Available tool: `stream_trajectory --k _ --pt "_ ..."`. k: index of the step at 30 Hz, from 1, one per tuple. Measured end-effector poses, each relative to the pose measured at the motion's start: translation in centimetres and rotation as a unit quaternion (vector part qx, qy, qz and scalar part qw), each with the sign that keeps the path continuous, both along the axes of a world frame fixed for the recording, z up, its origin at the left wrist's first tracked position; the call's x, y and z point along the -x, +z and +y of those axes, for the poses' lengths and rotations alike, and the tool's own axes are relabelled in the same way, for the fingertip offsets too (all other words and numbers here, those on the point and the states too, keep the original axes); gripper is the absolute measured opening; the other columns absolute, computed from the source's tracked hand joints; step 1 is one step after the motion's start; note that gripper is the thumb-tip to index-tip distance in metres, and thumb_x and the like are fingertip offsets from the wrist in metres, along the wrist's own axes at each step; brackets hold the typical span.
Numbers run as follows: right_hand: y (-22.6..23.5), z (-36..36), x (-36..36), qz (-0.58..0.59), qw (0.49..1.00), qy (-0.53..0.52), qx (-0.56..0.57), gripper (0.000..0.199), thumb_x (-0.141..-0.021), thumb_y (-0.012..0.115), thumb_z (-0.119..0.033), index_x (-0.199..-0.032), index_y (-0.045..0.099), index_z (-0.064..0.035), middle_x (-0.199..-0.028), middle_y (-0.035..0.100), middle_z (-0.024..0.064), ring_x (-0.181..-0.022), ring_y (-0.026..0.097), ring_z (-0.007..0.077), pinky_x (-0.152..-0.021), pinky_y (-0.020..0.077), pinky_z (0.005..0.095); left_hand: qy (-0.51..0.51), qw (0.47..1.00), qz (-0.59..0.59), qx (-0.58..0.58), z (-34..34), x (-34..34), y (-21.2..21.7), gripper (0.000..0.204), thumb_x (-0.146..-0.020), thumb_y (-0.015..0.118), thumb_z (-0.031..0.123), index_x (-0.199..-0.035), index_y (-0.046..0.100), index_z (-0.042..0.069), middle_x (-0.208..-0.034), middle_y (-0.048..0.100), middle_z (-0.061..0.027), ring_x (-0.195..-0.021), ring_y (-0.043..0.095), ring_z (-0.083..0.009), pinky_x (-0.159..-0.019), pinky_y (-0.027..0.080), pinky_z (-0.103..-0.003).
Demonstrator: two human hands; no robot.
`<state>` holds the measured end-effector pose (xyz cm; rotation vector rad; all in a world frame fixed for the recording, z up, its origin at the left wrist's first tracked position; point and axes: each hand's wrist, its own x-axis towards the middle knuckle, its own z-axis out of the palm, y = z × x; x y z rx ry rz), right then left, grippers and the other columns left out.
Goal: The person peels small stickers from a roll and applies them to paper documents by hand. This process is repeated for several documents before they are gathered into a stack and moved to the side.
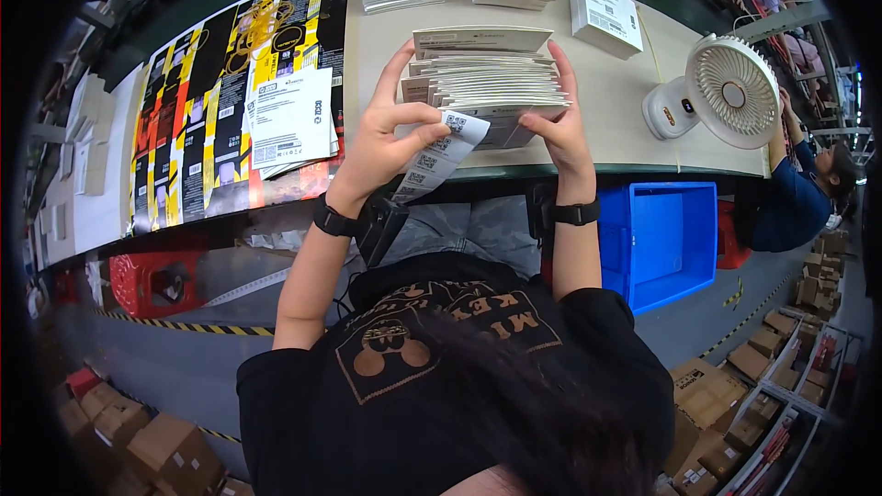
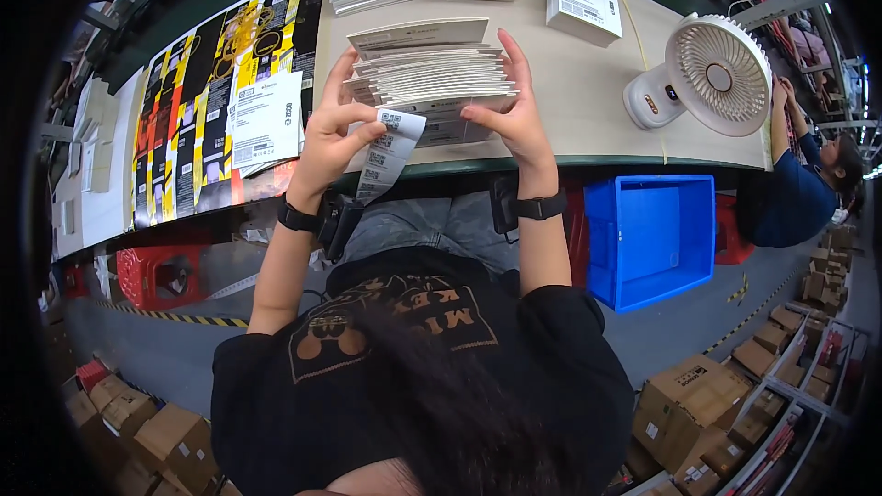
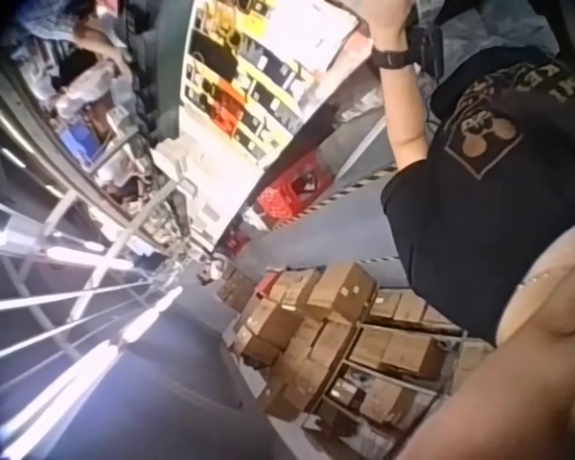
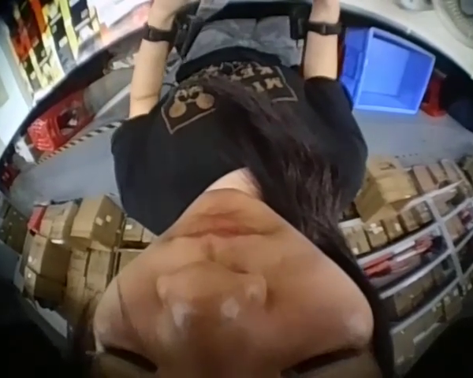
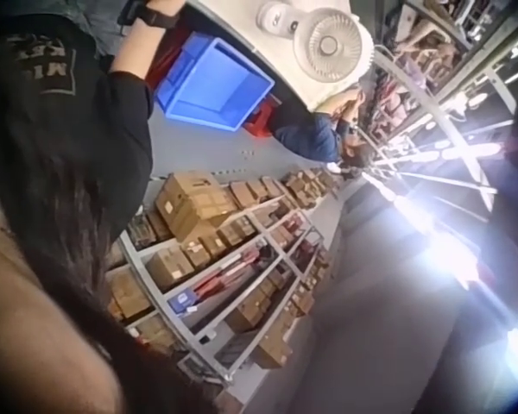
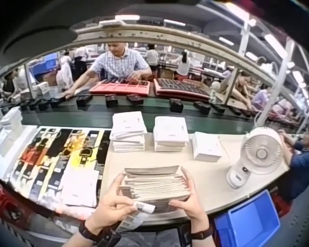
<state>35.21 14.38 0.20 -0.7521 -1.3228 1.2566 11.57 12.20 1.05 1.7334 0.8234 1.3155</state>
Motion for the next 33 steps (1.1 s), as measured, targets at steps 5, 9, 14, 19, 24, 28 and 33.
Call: stream_trajectory --k 5,9,14,19,24,28,33 --pt "-1.6 -0.8 1.4 0.024 0.999 0.009 0.028 0.102 -0.061 0.078 0.000 -0.141 0.015 -0.0095 -0.123 0.041 0.0097 -0.113 0.044 0.0204 -0.095 0.0380 0.0331 -0.019 0.999 -0.038 -0.033 -1.0 -1.7 -1.1 0.009 -0.071 0.070 0.011 -0.080 0.070 0.007 -0.144 0.020 -0.0215 -0.133 0.024 -0.0330 -0.105 0.023 -0.038" --pt "-2.8 -1.1 1.6 -0.006 1.000 -0.004 0.029 0.103 -0.061 0.078 -0.001 -0.140 0.012 -0.0086 -0.124 0.040 0.0103 -0.113 0.044 0.0210 -0.095 0.0381 0.0330 0.018 0.996 0.037 -0.080 -1.7 -2.3 -0.9 0.008 -0.072 0.070 0.010 -0.078 0.070 0.006 -0.145 0.015 -0.0212 -0.132 0.026 -0.0319 -0.104 0.024 -0.039" --pt "-3.0 -1.2 2.5 0.016 0.997 -0.013 0.069 0.089 -0.065 0.076 -0.001 -0.134 0.020 -0.0075 -0.119 0.045 0.0105 -0.110 0.047 0.0208 -0.092 0.0413 0.0309 0.000 0.997 -0.074 0.019 -1.6 -3.1 -1.0 0.007 -0.070 0.070 0.011 -0.076 0.069 0.007 -0.145 0.014 -0.0220 -0.133 0.021 -0.0351 -0.105 0.022 -0.042" --pt "-1.7 -3.1 3.6 0.051 0.995 -0.034 0.074 0.070 -0.069 0.073 -0.002 -0.124 0.030 -0.0042 -0.113 0.050 0.0096 -0.107 0.050 0.0181 -0.090 0.0424 0.0315 0.072 0.994 -0.010 -0.078 -1.8 -3.3 -0.3 0.009 -0.069 0.071 0.013 -0.074 0.068 0.006 -0.143 0.021 -0.0238 -0.132 0.023 -0.0369 -0.106 0.018 -0.047" --pt "-1.0 -2.5 3.8 0.037 0.995 -0.029 0.082 0.068 -0.071 0.071 0.000 -0.125 0.030 -0.0032 -0.114 0.050 0.0100 -0.107 0.050 0.0179 -0.091 0.0424 0.0313 0.193 0.928 0.192 -0.255 -2.7 -2.1 2.3 0.010 -0.069 0.070 0.015 -0.072 0.067 0.006 -0.140 0.030 -0.0207 -0.130 0.028 -0.0373 -0.106 0.016 -0.051" --pt "-1.9 -2.2 3.6 -0.013 0.999 -0.037 0.029 0.062 -0.072 0.069 0.002 -0.122 0.033 -0.0055 -0.113 0.049 0.0083 -0.101 0.051 0.0156 -0.086 0.0446 0.0292 0.120 0.888 0.372 -0.243 -2.5 -1.2 4.0 0.010 -0.068 0.069 0.017 -0.070 0.067 0.008 -0.138 0.035 -0.0179 -0.130 0.026 -0.0380 -0.106 0.015 -0.053" --pt "-2.2 -2.0 3.4 0.006 0.999 -0.001 0.049 0.063 -0.069 0.072 0.002 -0.120 0.035 -0.0049 -0.114 0.049 0.0078 -0.101 0.051 0.0151 -0.088 0.0436 0.0290 0.054 0.887 0.395 -0.232 -2.6 -0.7 4.2 0.011 -0.065 0.070 0.013 -0.068 0.063 0.005 -0.140 0.031 -0.0187 -0.131 0.023 -0.0406 -0.107 0.013 -0.051"
